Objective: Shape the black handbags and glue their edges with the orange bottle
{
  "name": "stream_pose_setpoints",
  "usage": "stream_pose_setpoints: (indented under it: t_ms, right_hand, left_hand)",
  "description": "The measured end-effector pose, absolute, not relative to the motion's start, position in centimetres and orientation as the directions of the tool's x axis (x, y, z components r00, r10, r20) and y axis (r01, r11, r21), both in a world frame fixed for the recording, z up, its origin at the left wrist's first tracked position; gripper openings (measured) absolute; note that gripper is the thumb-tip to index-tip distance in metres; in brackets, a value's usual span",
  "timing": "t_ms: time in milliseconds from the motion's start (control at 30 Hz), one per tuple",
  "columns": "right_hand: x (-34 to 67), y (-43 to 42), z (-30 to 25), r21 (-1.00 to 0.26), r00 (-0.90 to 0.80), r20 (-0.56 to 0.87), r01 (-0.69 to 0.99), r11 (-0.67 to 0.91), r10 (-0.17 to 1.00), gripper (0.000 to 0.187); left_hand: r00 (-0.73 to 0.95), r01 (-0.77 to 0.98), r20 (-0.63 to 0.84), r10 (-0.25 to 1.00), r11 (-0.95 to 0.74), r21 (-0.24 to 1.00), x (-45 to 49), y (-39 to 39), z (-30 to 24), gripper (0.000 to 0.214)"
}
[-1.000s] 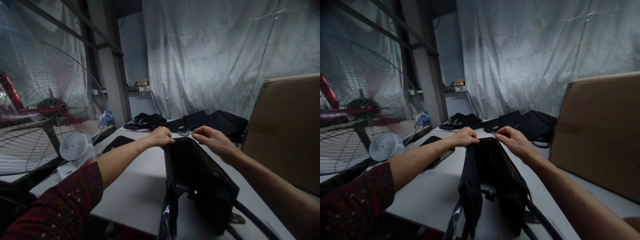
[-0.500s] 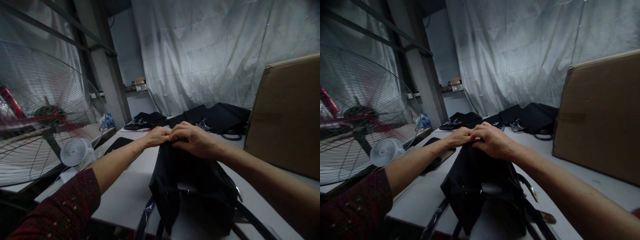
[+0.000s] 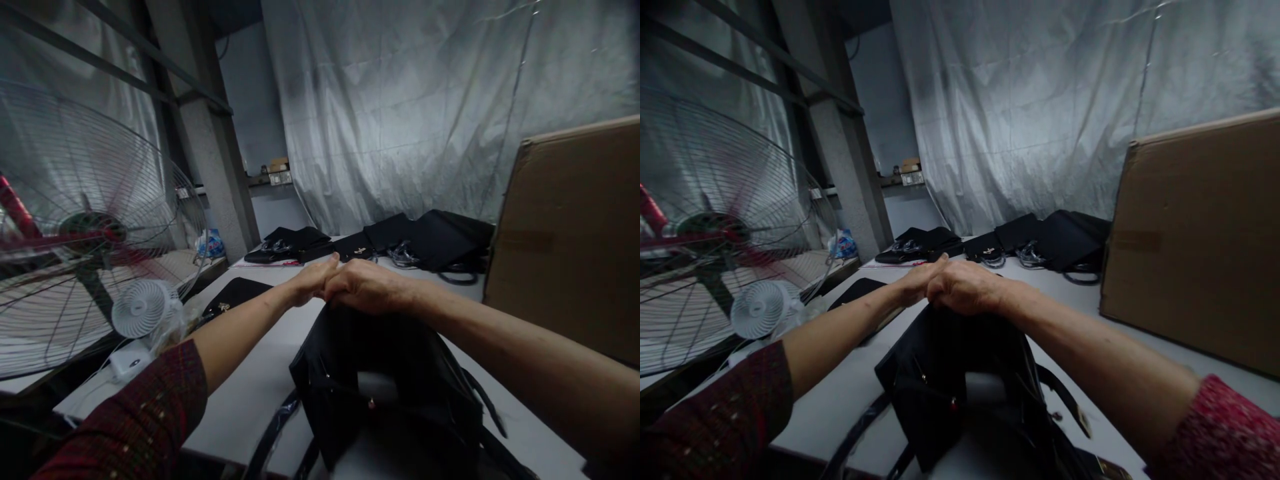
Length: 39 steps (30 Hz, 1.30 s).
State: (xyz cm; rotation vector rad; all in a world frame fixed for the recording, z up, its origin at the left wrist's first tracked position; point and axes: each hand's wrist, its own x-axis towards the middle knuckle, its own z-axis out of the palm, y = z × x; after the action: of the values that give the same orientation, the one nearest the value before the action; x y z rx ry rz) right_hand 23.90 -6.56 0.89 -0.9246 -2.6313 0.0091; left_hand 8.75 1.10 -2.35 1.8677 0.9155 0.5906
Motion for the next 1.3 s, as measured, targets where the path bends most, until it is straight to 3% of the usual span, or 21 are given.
stream_pose_setpoints:
  t_ms: [133, 300, 400, 567, 700, 967, 1067, 1167, 1233, 1300]
  right_hand:
    - [24.3, -6.7, 0.8, -0.128, -0.659, 0.320, 0.682, 0.720, 0.681, 0.021]
    - [24.2, -6.9, 1.0, -0.104, -0.649, 0.312, 0.703, 0.703, 0.694, 0.018]
    - [24.3, -6.6, 0.9, -0.090, -0.662, 0.290, 0.700, 0.709, 0.691, 0.021]
    - [24.8, -6.4, 1.0, -0.164, -0.603, 0.272, 0.739, 0.654, 0.750, 0.038]
    - [24.3, -7.2, 1.4, -0.259, -0.602, 0.222, 0.722, 0.642, 0.767, 0.027]
    - [23.7, -7.3, 1.7, -0.205, -0.615, 0.187, 0.738, 0.643, 0.766, 0.021]
    - [25.4, -6.6, 1.4, -0.178, -0.501, 0.323, 0.801, 0.571, 0.803, 0.033]
    - [27.6, -6.4, 0.9, -0.282, -0.258, 0.511, 0.851, 0.444, 0.820, 0.031]
    - [28.6, -6.5, 0.5, -0.363, -0.145, 0.523, 0.854, 0.374, 0.840, 0.032]
    - [28.9, -6.8, 0.2, -0.345, -0.156, 0.539, 0.856, 0.386, 0.827, 0.030]
  left_hand:
    - [0.676, 0.275, -0.116, 0.728, -0.103, 0.956, 6.2, -1.5, -1.1, 0.074]
    - [0.693, 0.556, -0.185, 0.697, -0.352, 0.753, 2.9, -6.1, 0.2, 0.034]
    - [0.648, 0.643, -0.166, 0.744, -0.416, 0.643, 2.4, -7.0, -0.1, 0.026]
    - [0.617, 0.641, -0.189, 0.764, -0.350, 0.683, 2.8, -7.0, -0.6, 0.024]
    - [0.619, 0.635, -0.162, 0.768, -0.368, 0.679, 3.2, -7.3, -0.7, 0.024]
    - [0.620, 0.641, -0.139, 0.772, -0.397, 0.657, 3.6, -7.8, -0.4, 0.024]
    - [0.588, 0.654, -0.159, 0.793, -0.350, 0.671, 3.4, -8.0, -0.3, 0.023]
    - [0.559, 0.669, -0.159, 0.814, -0.329, 0.666, 3.1, -8.0, -0.3, 0.023]
    - [0.550, 0.679, -0.149, 0.822, -0.335, 0.653, 3.1, -7.8, -0.3, 0.023]
    - [0.567, 0.670, -0.134, 0.813, -0.361, 0.649, 3.4, -7.5, -0.2, 0.025]
